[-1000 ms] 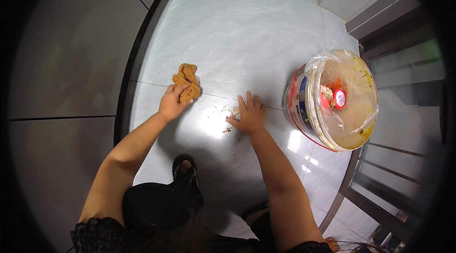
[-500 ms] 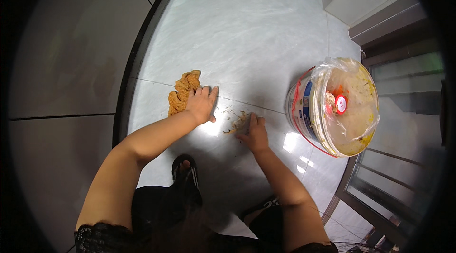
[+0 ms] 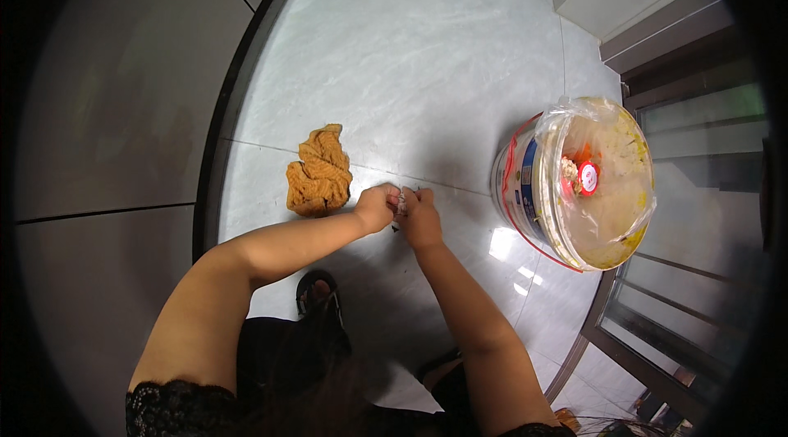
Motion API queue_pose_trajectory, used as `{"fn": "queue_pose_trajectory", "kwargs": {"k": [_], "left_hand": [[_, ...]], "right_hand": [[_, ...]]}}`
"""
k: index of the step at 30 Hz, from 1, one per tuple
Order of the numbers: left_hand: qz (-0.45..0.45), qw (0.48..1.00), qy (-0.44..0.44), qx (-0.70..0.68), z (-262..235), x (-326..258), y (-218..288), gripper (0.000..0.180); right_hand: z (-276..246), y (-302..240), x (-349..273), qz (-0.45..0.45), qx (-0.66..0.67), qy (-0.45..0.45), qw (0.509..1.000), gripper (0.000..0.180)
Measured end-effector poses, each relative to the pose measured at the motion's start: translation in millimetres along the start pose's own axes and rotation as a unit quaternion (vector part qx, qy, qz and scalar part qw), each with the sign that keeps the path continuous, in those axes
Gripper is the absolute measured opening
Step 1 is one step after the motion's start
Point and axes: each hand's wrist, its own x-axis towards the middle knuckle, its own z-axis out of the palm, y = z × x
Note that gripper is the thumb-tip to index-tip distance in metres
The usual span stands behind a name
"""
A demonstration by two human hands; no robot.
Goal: The person kneels on a tiled floor and uses an orange cloth to wipe away debris and dust. They systematically clean the area near a sliding door and a green bag, gathering the dirt into a pile and then placing it into a bucket.
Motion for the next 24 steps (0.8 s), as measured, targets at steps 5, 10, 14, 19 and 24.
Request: {"fn": "queue_pose_trajectory", "kwargs": {"k": [5,10,14,19,24], "left_hand": [[-0.048,0.997,0.052,-0.014,-19.8,-7.5,21.0,0.024],[-0.194,0.961,-0.057,-0.191,-26.4,-7.3,24.9,0.027],[-0.24,0.917,-0.09,-0.307,-31.5,-6.6,25.7,0.029],[-0.168,0.909,-0.075,-0.374,-54.1,-28.3,66.7,0.024],[-0.027,0.929,-0.078,-0.36,-89.3,-66.1,173.1,0.032]], "right_hand": [[-2.4,-5.1,3.6,-0.036,-0.015,-0.017,0.999,0.043],[15.7,5.5,8.3,-0.079,-0.065,-0.011,0.995,0.019],[16.4,9.5,5.9,-0.081,0.032,0.06,0.994,0.011],[-33.1,-19.4,0.5,-0.064,0.126,0.104,0.984,0.014],[-147.0,-81.0,-12.9,-0.102,0.119,0.161,0.974,0.012]]}}
